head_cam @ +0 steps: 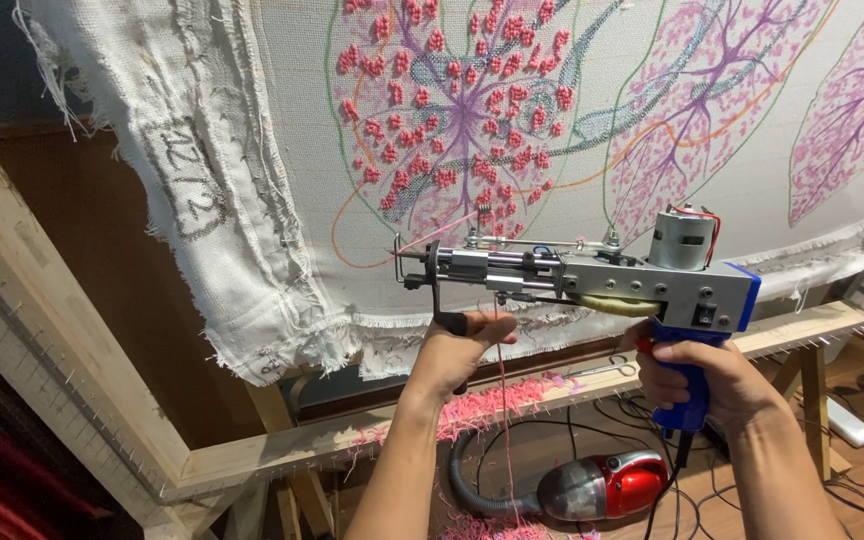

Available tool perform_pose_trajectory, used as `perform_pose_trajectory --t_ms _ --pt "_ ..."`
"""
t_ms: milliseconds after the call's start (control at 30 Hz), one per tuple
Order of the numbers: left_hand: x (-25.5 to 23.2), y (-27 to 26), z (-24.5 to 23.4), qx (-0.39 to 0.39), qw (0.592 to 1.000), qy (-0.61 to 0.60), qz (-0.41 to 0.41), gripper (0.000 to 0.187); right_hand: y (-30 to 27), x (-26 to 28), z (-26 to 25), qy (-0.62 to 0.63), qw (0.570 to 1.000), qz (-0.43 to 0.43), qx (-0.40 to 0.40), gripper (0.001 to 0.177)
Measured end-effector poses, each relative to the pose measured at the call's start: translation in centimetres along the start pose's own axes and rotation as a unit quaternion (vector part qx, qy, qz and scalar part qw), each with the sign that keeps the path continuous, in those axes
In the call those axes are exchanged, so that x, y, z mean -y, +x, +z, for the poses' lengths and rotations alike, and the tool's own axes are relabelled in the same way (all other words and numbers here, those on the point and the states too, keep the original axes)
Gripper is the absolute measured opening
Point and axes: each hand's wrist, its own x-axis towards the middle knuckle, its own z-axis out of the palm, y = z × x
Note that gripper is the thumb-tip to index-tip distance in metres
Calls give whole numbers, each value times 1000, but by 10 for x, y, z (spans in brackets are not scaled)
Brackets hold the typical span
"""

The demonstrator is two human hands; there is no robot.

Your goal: Tufting a rug by using a power tufting gun to punch pink yarn through a fabric backing stretched on a wooden frame.

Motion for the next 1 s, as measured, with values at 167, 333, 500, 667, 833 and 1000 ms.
perform_pose_trajectory --t_ms 167,333,500,667,833,1000 --pt "-11 -4 -1 -4 999 -47 -22 41 0 1 6 17 1000 8 10 38" --pt "-15 -8 0 -12 999 -21 -47 34 -1 -3 -3 39 999 1 9 19" --pt "-1 4 9 -12 999 -22 -32 26 -5 4 -12 -35 996 17 -78 26" --pt "3 4 16 -36 996 -2 86 38 -15 22 -5 -64 993 -21 -98 31" --pt "18 11 22 -48 982 119 135 36 -22 32 11 -38 992 -31 -114 34" --pt "9 -1 25 -78 976 135 151 33 -29 39 23 -124 980 -62 -145 26"
